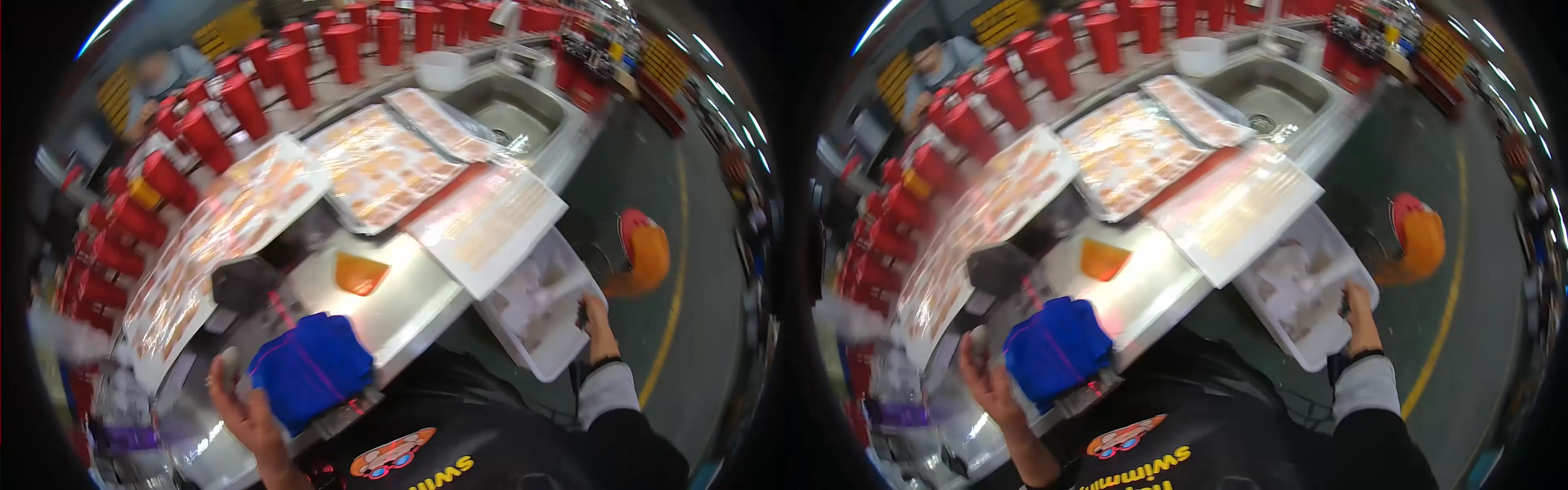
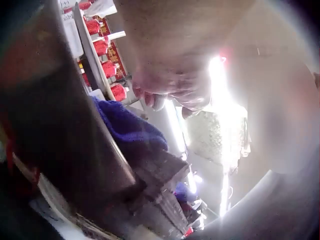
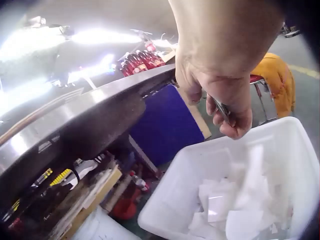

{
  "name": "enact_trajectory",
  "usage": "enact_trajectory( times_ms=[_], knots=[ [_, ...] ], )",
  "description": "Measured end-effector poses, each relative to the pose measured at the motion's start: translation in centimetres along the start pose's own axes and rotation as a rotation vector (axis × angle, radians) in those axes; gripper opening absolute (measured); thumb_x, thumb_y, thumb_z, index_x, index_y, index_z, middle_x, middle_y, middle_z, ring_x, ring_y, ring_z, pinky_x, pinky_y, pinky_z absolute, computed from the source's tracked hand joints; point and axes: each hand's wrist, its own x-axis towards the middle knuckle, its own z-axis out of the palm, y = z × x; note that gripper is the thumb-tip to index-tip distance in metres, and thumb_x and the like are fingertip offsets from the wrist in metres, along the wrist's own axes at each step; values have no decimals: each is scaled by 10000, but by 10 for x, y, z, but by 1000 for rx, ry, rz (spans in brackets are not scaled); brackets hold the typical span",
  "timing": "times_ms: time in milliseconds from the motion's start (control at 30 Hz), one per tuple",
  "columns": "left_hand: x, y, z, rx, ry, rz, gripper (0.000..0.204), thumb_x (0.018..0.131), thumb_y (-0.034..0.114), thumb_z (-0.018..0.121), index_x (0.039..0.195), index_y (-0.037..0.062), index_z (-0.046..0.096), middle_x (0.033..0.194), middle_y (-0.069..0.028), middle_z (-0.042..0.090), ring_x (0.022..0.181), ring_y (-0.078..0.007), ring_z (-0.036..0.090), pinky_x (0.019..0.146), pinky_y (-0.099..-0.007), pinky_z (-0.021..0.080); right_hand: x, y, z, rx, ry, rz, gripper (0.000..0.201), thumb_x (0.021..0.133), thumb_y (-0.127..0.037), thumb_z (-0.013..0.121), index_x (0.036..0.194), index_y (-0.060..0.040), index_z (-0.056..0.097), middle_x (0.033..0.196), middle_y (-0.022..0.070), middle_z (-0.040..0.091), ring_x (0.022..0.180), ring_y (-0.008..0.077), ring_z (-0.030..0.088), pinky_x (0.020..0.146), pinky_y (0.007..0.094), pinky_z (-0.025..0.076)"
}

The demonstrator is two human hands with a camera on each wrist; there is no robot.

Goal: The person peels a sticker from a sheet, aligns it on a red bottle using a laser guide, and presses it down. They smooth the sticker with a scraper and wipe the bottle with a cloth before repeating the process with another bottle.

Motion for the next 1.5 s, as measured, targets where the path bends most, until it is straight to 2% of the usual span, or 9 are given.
enact_trajectory(
  times_ms=[67, 300, 667, 767, 1000, 1100, 1200, 1300, 1500],
  knots=[
    [-10, 0, 2, 132, 7, -55, 686, 846, 187, 600, 1449, -21, 345, 1434, -171, 427, 1318, -283, 411, 1097, -397, 300, -23, -28, 17, 40, 18, -291, 186, 841, -293, 625, 849, -109, 602, 656, 12, 496, 534, 157, 495, 420, 340, 408],
    [-23, -10, -8, 392, -325, 3, 784, 876, 494, 615, 1414, -27, 384, 1423, -250, 408, 1312, -404, 388, 1105, -459, 276, -145, -219, 90, 100, -382, -967, 299, 966, -23, 418, 1209, -45, 592, 1423, 86, 484, 1109, 140, 550, 759, 273, 505],
    [-13, -13, -39, 217, -86, -77, 412, 905, 316, 594, 1160, -8, 616, 1183, -219, 602, 1079, -378, 568, 959, -412, 421, -392, -356, 401, -378, -907, -2171, 282, 861, 17, 543, 1129, -30, 618, 1089, 135, 596, 1062, 299, 587, 894, 348, 474],
    [-14, -15, -48, 207, -13, -99, 358, 877, 250, 607, 1124, -7, 634, 1140, -212, 625, 1046, -380, 586, 952, -410, 430, -432, -368, 524, -373, -1037, -2226, 317, 881, -33, 572, 1193, -58, 618, 1066, 135, 575, 1008, 302, 588, 883, 362, 472],
    [-19, -27, -71, 242, -61, -185, 397, 874, 192, 567, 1203, -26, 530, 1240, -219, 548, 1164, -344, 538, 1018, -428, 395, -515, -360, 727, -891, -725, -2091, 455, 921, -180, 546, 1364, -282, 522, 1316, 126, 508, 1253, 345, 472, 1001, 541, 418],
    [-26, -49, -94, 467, -322, -26, 680, 942, 260, 587, 1464, -24, 256, 1461, -230, 374, 1287, -347, 466, 1055, -474, 379, -522, -361, 746, -989, -631, -2051, 430, 922, -201, 546, 1340, -300, 546, 1314, 111, 513, 1268, 328, 465, 1002, 553, 416],
    [-3, -22, -75, 173, 46, -242, 276, 868, 160, 577, 1052, -26, 666, 1116, -189, 669, 1076, -324, 618, 980, -399, 431, -510, -366, 772, -919, -584, -2093, 298, 906, -265, 566, 1191, -215, 638, 1299, 117, 524, 1262, 336, 469, 969, 539, 445],
    [5, -27, -75, 259, 14, -205, 249, 887, 176, 592, 1027, -11, 679, 1092, -180, 676, 1056, -331, 625, 967, -402, 436, -512, -374, 749, -929, -554, -2204, 405, 871, -374, 614, 1095, -39, 648, 1121, 198, 619, 1096, 377, 581, 930, 456, 477],
    [10, -35, -75, 263, -34, -107, 264, 841, 129, 663, 1090, 42, 667, 971, -121, 685, 895, -334, 632, 881, -421, 469, -484, -360, 727, -591, -601, -2197, 297, 858, -289, 625, 928, -1, 629, 1048, 196, 598, 1054, 388, 562, 885, 473, 467]
  ],
)
